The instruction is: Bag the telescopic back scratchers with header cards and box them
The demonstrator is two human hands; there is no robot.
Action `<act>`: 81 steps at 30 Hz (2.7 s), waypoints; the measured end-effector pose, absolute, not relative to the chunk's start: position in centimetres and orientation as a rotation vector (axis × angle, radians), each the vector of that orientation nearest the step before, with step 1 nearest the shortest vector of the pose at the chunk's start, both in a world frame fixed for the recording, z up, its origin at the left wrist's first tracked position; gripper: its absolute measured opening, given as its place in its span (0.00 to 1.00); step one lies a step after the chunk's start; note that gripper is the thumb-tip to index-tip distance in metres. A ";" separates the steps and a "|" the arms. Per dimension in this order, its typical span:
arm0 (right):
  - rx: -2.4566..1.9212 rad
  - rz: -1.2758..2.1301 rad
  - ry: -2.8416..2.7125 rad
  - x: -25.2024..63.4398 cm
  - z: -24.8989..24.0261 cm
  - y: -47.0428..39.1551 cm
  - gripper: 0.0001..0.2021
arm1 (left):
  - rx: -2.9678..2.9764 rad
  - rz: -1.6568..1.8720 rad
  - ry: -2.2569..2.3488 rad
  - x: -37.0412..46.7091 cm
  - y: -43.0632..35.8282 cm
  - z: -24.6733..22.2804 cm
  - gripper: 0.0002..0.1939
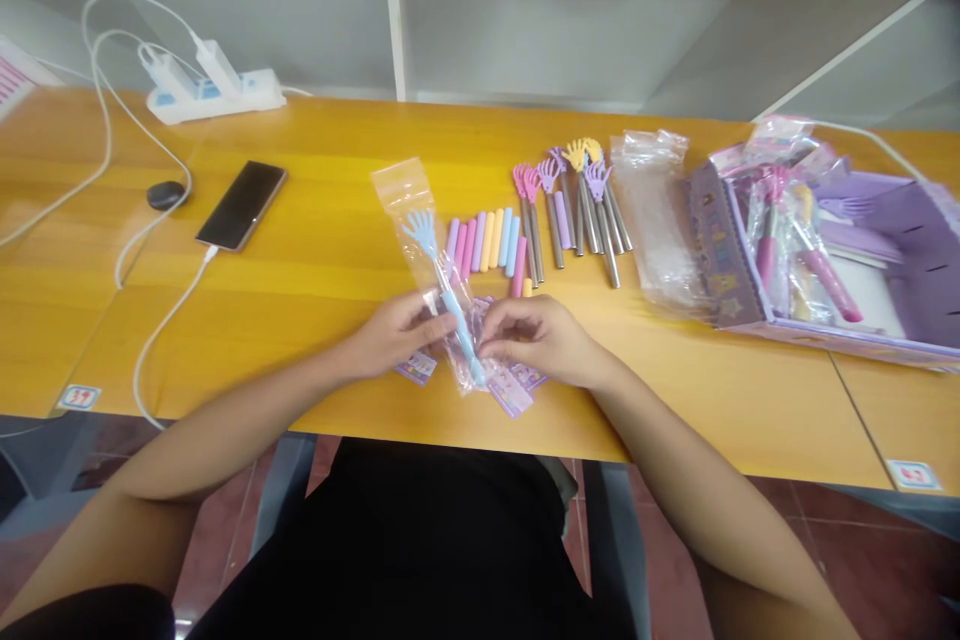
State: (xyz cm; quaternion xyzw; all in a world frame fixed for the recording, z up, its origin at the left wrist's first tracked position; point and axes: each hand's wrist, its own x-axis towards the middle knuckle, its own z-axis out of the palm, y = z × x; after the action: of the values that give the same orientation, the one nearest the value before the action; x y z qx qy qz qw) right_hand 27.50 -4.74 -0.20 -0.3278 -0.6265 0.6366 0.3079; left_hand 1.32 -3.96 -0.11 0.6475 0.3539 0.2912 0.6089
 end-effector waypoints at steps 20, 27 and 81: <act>-0.877 1.701 -1.705 29.1 1.0 -4.8 0.16 | 0.992 0.699 0.974 1.6 -2.7 -0.7 0.21; -1.180 0.504 -2.226 30.3 -1.0 -3.0 0.10 | 1.320 0.751 0.977 1.4 -2.8 -1.7 0.19; -0.899 0.875 -1.536 26.8 -1.6 -4.6 0.13 | 1.395 0.797 0.859 2.5 -4.5 -1.7 0.21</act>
State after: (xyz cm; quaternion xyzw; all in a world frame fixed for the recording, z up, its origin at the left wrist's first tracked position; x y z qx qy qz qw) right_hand 26.84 -4.65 -1.61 -0.3795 -0.6483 0.3691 0.5473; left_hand 2.46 -4.49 -1.68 0.6049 0.3726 0.3456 0.6131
